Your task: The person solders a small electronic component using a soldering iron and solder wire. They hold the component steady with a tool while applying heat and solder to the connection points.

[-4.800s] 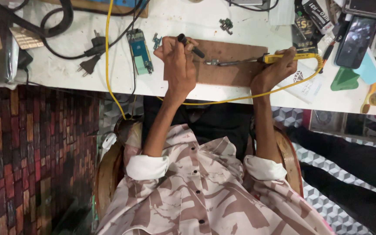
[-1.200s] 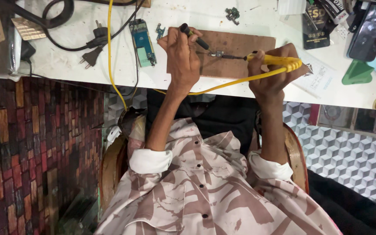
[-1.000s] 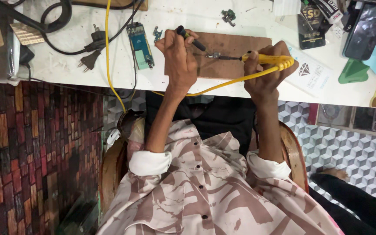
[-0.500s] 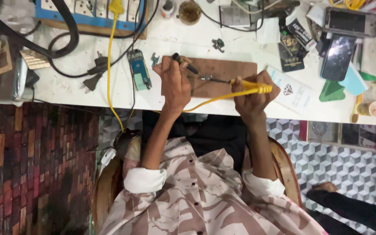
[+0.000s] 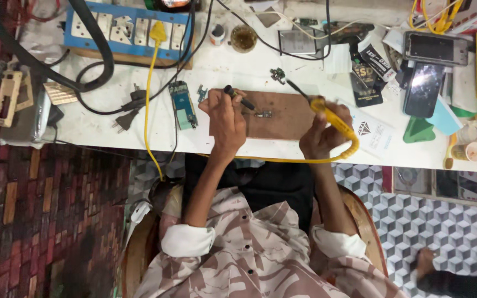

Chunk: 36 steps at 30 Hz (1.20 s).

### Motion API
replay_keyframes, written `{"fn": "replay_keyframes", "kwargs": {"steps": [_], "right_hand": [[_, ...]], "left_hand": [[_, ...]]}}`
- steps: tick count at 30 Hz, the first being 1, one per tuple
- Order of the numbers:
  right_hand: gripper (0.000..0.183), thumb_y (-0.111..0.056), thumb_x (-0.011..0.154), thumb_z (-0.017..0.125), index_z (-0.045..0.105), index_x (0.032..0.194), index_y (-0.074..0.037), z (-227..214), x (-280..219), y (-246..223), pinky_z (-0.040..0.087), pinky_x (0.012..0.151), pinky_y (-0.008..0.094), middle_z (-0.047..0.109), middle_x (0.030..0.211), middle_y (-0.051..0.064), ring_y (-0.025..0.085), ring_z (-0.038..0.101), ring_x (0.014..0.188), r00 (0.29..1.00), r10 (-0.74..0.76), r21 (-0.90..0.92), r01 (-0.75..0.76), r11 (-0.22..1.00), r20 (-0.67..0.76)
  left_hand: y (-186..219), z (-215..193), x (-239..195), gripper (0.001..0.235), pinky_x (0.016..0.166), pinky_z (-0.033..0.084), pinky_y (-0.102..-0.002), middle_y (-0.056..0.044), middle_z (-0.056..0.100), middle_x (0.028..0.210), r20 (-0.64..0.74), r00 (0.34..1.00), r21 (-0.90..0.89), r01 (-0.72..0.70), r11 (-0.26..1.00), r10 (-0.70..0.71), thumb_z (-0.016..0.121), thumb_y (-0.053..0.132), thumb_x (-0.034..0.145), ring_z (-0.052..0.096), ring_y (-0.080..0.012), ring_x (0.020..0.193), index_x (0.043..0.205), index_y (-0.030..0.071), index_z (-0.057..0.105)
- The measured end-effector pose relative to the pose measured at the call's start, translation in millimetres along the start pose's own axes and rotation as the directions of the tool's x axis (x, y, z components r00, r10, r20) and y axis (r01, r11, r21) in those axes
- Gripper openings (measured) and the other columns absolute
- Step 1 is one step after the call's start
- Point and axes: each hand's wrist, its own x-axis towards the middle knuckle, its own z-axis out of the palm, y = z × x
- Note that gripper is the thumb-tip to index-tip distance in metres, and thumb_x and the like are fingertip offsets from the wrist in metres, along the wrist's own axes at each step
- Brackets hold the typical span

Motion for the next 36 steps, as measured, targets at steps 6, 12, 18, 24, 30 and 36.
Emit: {"fn": "replay_keyframes", "kwargs": {"steps": [6,12,18,24,30,36], "right_hand": [[0.029,-0.024,0.111,0.056,0.056,0.126,0.001,42,24,15,0.049,0.063,0.022,0.071,0.107,0.013,0.008,0.059,0.070,0.805,0.529,0.470,-0.588,0.658,0.268],[0.031,-0.023,0.112,0.062,0.061,0.131,0.002,62,42,19,0.052,0.066,0.024,0.075,0.115,0.013,0.009,0.064,0.076,0.802,0.493,0.381,-0.595,0.708,0.336],[0.035,-0.023,0.106,0.065,0.064,0.132,0.001,66,45,26,0.045,0.056,0.022,0.076,0.109,0.012,0.010,0.065,0.070,0.682,0.603,0.291,-0.726,0.623,0.413],[0.033,-0.018,0.106,0.067,0.066,0.132,0.001,68,51,18,0.055,0.071,0.023,0.076,0.114,0.012,0.008,0.066,0.078,0.688,0.498,0.274,-0.693,0.666,0.529],[0.034,-0.019,0.105,0.067,0.065,0.132,0.002,66,58,11,0.055,0.070,0.023,0.077,0.115,0.010,0.008,0.065,0.076,0.634,0.502,0.194,-0.713,0.674,0.587],[0.036,-0.020,0.103,0.067,0.065,0.132,0.002,68,63,8,0.056,0.068,0.024,0.077,0.113,0.011,0.009,0.066,0.073,0.631,0.521,0.174,-0.716,0.676,0.575]], "left_hand": [[5,0,6,0.014,0.095,0.028,-0.044,-0.005,0.069,0.096,0.029,0.999,-0.010,0.043,0.999,-0.043,0.051,0.011,0.107,0.052,-0.0274,0.100,0.102,0.004,0.063],[7,-5,4,0.016,0.094,0.028,-0.044,-0.005,0.070,0.097,0.007,0.999,-0.003,0.047,0.999,-0.047,0.050,0.014,0.104,0.052,-0.0271,0.101,0.107,0.006,0.064],[6,-3,0,0.013,0.093,0.028,-0.044,-0.004,0.072,0.095,0.046,0.993,0.019,0.106,0.994,-0.106,0.051,0.013,0.108,0.051,-0.0248,0.098,0.106,0.006,0.062],[7,-5,3,0.014,0.092,0.026,-0.043,-0.003,0.071,0.088,0.044,0.996,-0.013,0.075,0.997,-0.074,0.050,0.012,0.108,0.049,-0.0230,0.095,0.112,0.003,0.060],[10,-6,5,0.014,0.092,0.026,-0.043,-0.004,0.070,0.082,0.064,0.993,-0.006,0.101,0.995,-0.100,0.051,0.011,0.106,0.050,-0.0240,0.095,0.110,0.004,0.063],[9,-8,7,0.015,0.092,0.031,-0.044,-0.007,0.071,0.090,0.093,0.989,-0.024,0.119,0.993,-0.116,0.050,0.011,0.105,0.050,-0.0284,0.098,0.106,0.003,0.063]]}}
